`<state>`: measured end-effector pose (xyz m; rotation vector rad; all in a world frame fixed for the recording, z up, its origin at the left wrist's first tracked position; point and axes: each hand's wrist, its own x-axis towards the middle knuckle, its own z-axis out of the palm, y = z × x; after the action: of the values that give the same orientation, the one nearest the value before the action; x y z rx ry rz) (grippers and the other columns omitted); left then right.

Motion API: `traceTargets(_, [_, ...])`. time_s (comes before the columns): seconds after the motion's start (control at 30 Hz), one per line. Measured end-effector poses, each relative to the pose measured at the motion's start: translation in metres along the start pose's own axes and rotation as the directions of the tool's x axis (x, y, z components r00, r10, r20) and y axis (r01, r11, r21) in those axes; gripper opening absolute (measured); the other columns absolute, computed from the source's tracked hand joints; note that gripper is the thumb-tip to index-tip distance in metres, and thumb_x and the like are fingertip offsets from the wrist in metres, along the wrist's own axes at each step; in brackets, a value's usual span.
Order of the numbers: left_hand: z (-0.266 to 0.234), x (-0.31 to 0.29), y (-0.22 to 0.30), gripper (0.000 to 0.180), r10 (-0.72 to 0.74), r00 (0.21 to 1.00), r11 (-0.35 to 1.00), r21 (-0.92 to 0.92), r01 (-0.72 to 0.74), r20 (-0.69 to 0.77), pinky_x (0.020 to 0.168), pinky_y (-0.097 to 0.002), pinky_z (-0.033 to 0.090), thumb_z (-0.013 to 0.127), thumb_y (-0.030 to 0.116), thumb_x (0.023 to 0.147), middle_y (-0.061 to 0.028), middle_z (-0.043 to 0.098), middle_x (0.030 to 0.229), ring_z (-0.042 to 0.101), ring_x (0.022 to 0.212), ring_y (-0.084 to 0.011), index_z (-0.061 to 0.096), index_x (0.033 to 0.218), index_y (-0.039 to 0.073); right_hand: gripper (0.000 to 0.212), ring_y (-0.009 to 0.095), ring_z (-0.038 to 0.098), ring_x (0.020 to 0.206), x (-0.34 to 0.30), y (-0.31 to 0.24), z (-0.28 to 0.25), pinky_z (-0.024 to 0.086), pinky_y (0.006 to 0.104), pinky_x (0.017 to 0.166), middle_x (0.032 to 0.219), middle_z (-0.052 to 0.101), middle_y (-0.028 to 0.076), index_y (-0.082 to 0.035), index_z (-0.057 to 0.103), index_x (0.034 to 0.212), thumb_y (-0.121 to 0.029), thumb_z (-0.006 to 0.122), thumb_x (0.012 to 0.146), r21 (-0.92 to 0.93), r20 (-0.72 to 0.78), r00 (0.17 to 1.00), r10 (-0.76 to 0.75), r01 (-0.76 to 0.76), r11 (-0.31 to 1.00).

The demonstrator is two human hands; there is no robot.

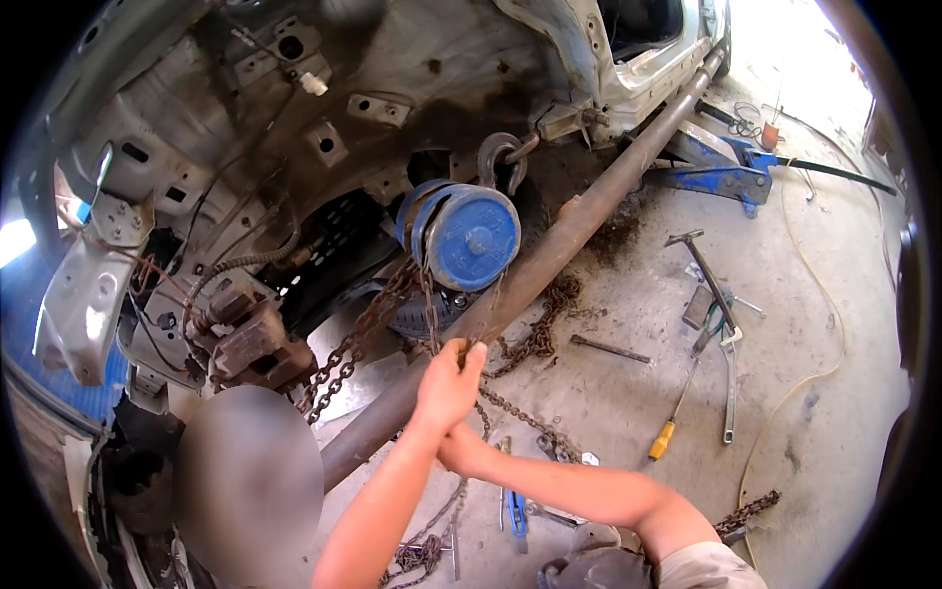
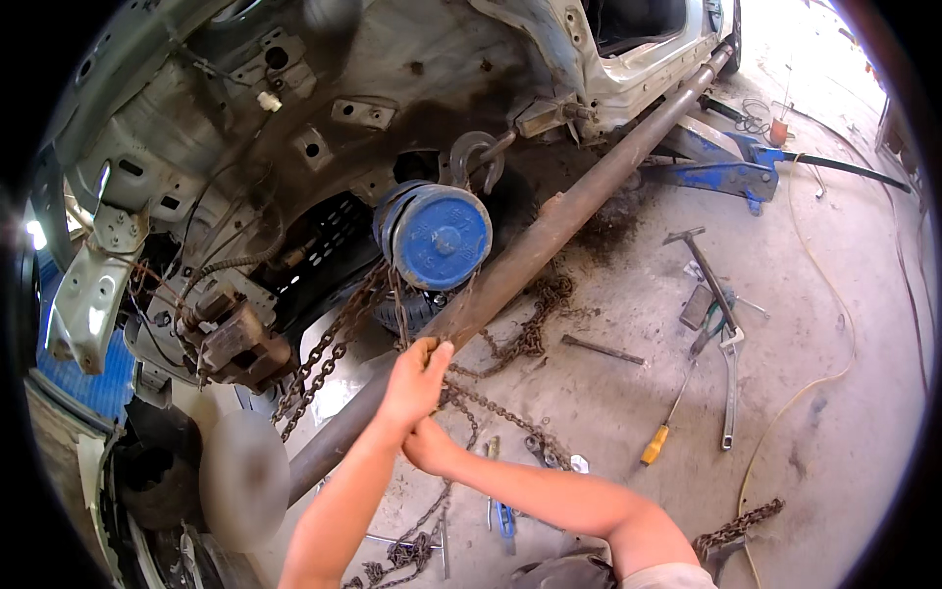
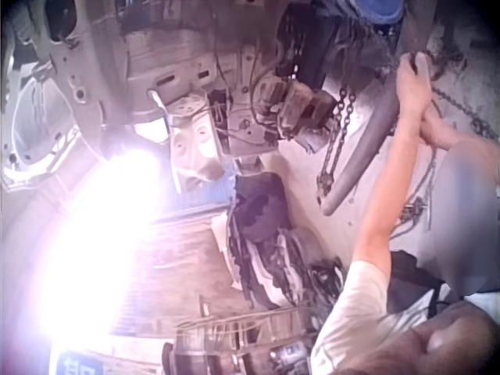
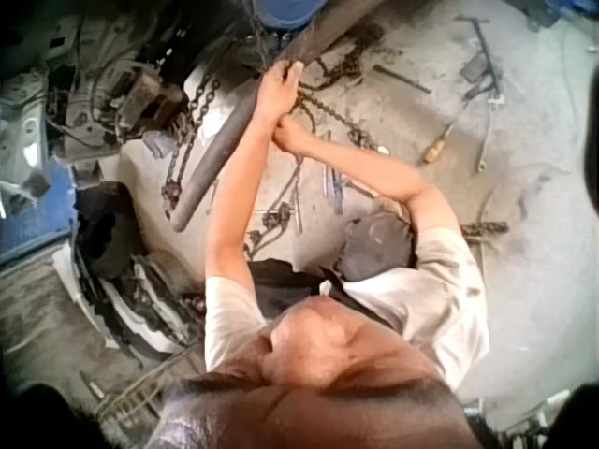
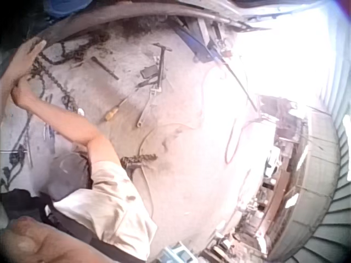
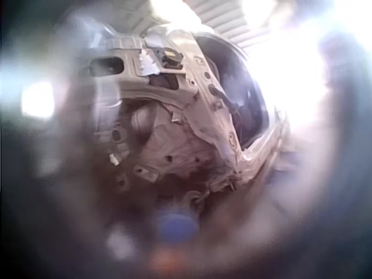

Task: The person operates a blue chain hoist attached to a vehicle chassis in a workshop. They pull the chain to lift the hoist and use a metal bar to adjust the chain's position and tension. The person repeatedly manipulates the chain and the hoist body to secure the load.

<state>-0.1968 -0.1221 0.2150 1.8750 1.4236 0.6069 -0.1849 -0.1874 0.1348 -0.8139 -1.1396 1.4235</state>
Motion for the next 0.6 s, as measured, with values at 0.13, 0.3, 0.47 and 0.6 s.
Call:
traceTargets(0.13, [-0.049,-0.028,-0.013,0.037,0.047,0.999,0.997,0.068,-0.048,0.014,0.061,-0.0380,0.044,0.052,0.030,0.091,-0.0202,0.054,0.064,0.058,0.063,-0.0243,0.056,0.081,-0.005,0.022,0.029,0.055,0.089,-0.007,-0.012,0.034,0.044,0.0378,0.076,0.094,0.058,0.020,0.002,0.050,0.105,-0.010,0.045,0.088,-0.184,0.183,0.963,0.197,-0.164,0.969])
traceTargets(0.3, [-0.098,-0.107,-0.049,0.034,-0.033,0.996,0.999,0.039,0.030,0.086,0.053,-0.0307,0.040,0.052,0.025,0.092,-0.0115,0.048,0.058,0.044,0.056,-0.0112,0.052,0.076,-0.005,0.027,0.028,0.059,0.086,-0.037,-0.003,0.084,0.046,0.0386,0.076,0.093,0.060,0.020,0.000,0.049,0.110,-0.017,0.050,0.088,-0.262,0.368,0.875,0.313,-0.226,0.938])
traceTargets(0.47, [-0.151,-0.201,-0.054,0.029,-0.173,0.950,0.924,-0.291,0.248,0.259,0.052,-0.0269,0.037,0.051,0.022,0.093,0.0000,0.047,0.062,0.041,0.061,-0.0063,0.051,0.075,-0.001,0.039,0.018,0.059,0.077,-0.060,0.027,0.103,0.046,0.0328,0.071,0.087,0.061,0.011,-0.002,0.043,0.117,-0.019,0.058,0.086,-0.215,0.585,0.782,0.214,-0.104,0.971])
traceTargets(0.6, [-0.185,-0.243,-0.080,0.027,-0.155,0.949,0.951,-0.217,0.219,0.276,0.054,-0.0265,0.038,0.050,0.021,0.093,-0.0006,0.046,0.061,0.041,0.063,-0.0065,0.052,0.076,0.000,0.027,0.016,0.057,0.093,-0.053,-0.002,0.092,0.046,0.0298,0.080,0.106,0.059,0.010,-0.002,0.054,0.109,-0.017,0.057,0.087,0.145,0.415,0.891,0.185,-0.265,0.953])
